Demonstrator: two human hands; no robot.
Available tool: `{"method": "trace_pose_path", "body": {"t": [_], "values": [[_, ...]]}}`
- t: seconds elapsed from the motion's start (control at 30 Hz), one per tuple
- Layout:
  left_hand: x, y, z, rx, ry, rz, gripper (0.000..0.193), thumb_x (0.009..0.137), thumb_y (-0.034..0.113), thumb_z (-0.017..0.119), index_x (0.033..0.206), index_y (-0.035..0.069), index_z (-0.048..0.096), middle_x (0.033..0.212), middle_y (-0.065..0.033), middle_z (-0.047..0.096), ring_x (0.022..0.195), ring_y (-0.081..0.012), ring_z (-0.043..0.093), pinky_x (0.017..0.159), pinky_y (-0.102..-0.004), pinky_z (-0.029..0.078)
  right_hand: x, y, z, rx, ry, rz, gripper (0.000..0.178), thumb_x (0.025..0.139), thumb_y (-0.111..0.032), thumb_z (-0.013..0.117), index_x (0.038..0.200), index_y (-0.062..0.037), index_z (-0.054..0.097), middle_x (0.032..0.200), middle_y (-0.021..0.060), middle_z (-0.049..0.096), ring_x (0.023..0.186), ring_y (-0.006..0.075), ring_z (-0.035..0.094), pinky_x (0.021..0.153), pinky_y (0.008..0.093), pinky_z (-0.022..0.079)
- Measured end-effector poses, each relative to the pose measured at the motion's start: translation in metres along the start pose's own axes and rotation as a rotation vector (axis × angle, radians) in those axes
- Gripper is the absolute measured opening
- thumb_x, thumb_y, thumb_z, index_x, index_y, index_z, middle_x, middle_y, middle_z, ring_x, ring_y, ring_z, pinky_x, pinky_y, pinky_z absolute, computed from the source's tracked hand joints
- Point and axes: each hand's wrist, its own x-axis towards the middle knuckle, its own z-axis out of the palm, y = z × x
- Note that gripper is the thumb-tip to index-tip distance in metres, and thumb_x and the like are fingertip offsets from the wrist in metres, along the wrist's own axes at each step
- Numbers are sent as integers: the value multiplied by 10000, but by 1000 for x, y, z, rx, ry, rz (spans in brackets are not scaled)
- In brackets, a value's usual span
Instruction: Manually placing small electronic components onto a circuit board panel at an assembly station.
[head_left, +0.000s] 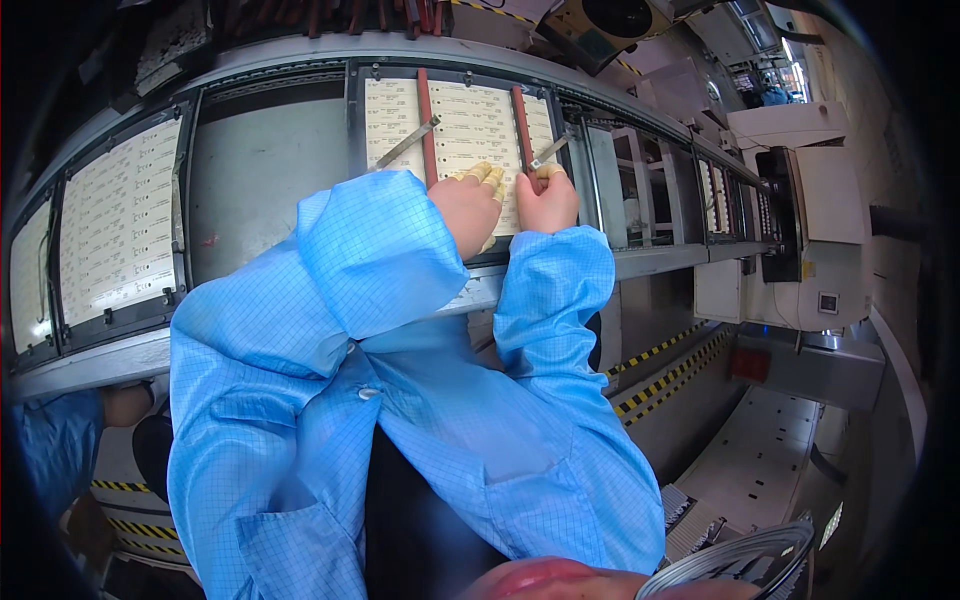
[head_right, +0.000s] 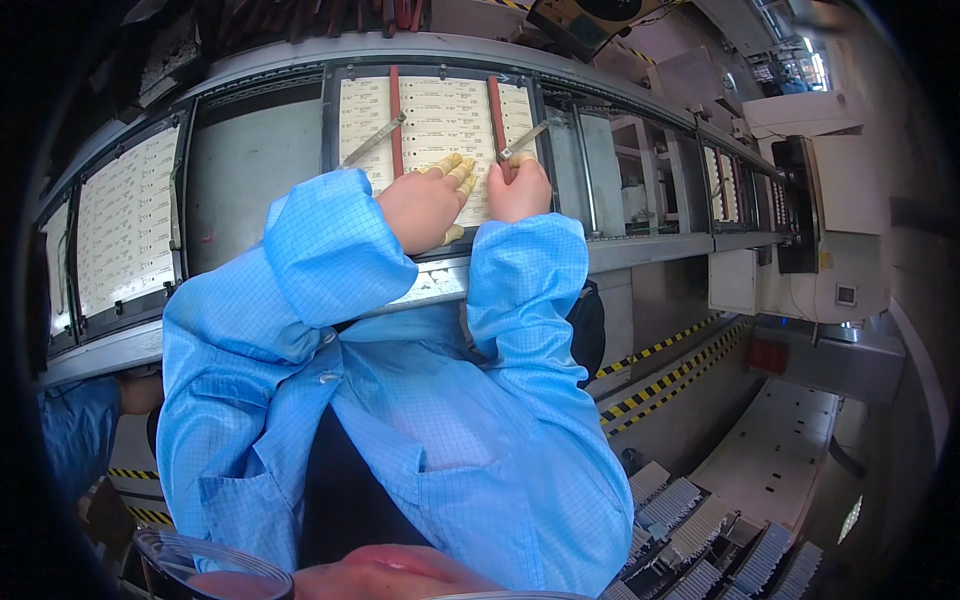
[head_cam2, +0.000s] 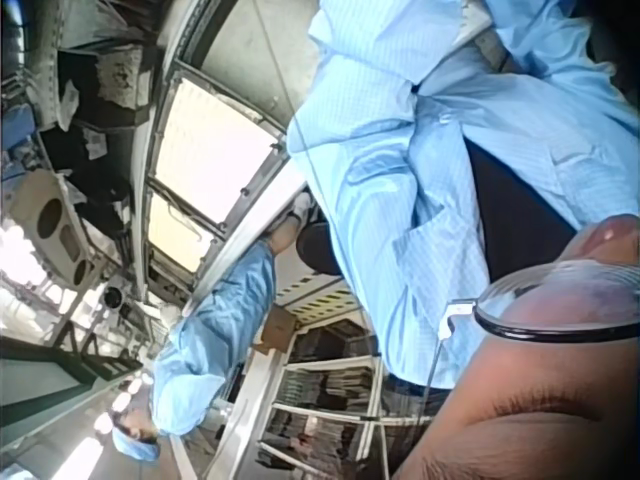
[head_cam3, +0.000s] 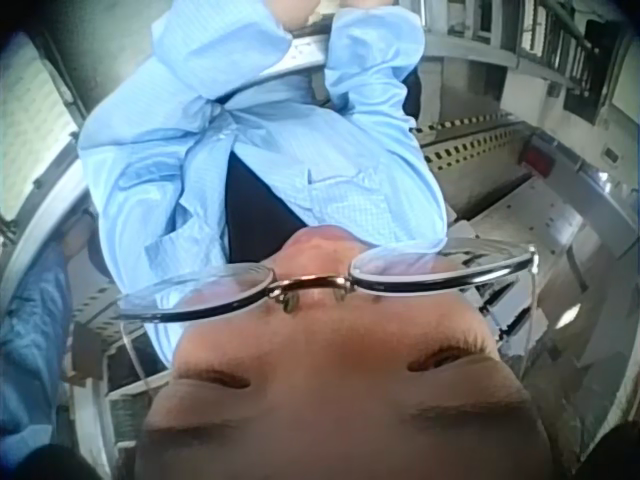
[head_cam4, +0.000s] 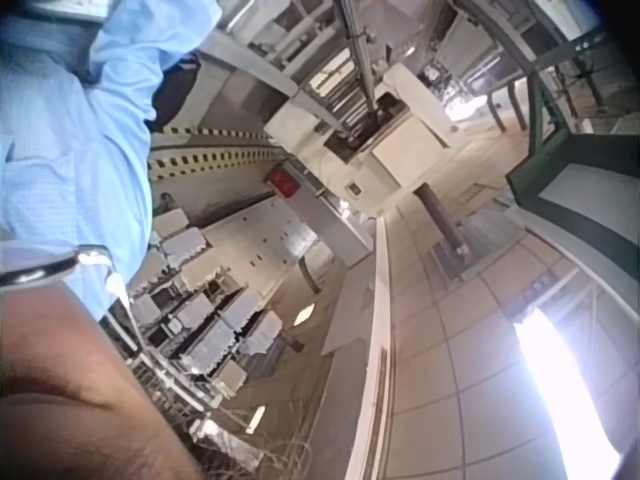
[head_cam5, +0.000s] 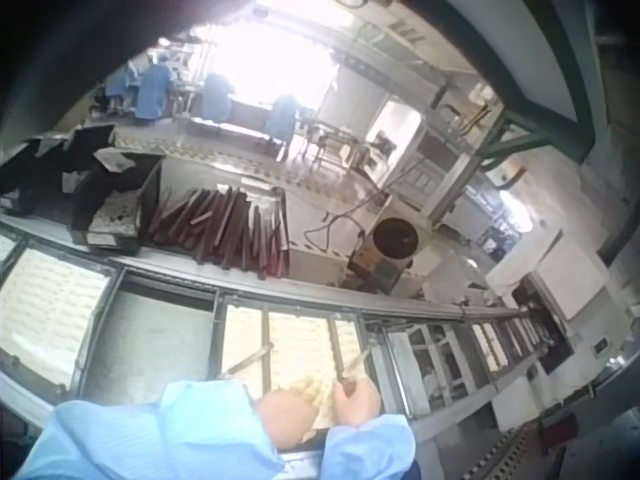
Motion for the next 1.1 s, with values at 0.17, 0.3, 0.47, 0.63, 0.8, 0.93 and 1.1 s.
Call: {"method": "trace_pose_path", "body": {"t": [0.17,0.3,0.47,0.63,0.8,0.93,1.1], "values": [[-33,-2,-50,-63,-44,16,413,797,221,604,1138,-3,545,1229,-157,514,1111,-290,506,919,-374,421,0,-8,-5,-27,-61,64,207,734,-171,687,806,-4,589,687,92,631,617,190,608,591,315,485],[-88,-15,-88,-167,117,-224,353,773,246,627,1011,-9,570,1000,-167,587,960,-312,563,885,-406,426,0,0,-10,18,-100,108,228,730,-192,697,811,-6,593,689,89,633,627,177,611,594,304,483],[-125,-34,-68,-455,-104,-641,493,838,265,597,1201,-45,471,1127,-226,550,1053,-325,530,923,-380,404,3,-4,-15,68,-173,121,313,724,-236,724,884,5,603,713,82,616,628,164,585,597,295,471],[-118,-54,-47,-1033,-269,-738,577,877,365,542,1226,-85,449,1148,-255,550,1077,-299,527,945,-326,378,-14,-16,-30,-160,144,-98,412,718,-259,738,997,7,591,707,79,529,631,192,528,580,343,439],[-91,-69,-11,-1297,-412,-731,421,940,302,424,1162,-42,521,1035,-118,612,915,-160,548,844,-275,409,-77,-76,-15,31,-76,-370,553,677,-217,750,1124,-12,497,877,126,509,797,270,520,685,360,424],[-71,-75,6,-1327,-383,-489,389,944,294,413,1150,-10,541,1020,-101,612,892,-145,546,815,-284,423,-109,-102,40,-165,-109,-242,684,637,-244,763,1205,-39,442,1045,141,468,970,339,494,789,426,382],[-102,-98,-14,-330,-289,-333,422,863,350,527,1108,8,563,1036,-164,608,898,-285,584,802,-389,453,-100,-99,68,-300,55,-77,691,636,-220,755,1228,-71,430,1061,143,468,1003,340,489,824,448,370]]}}
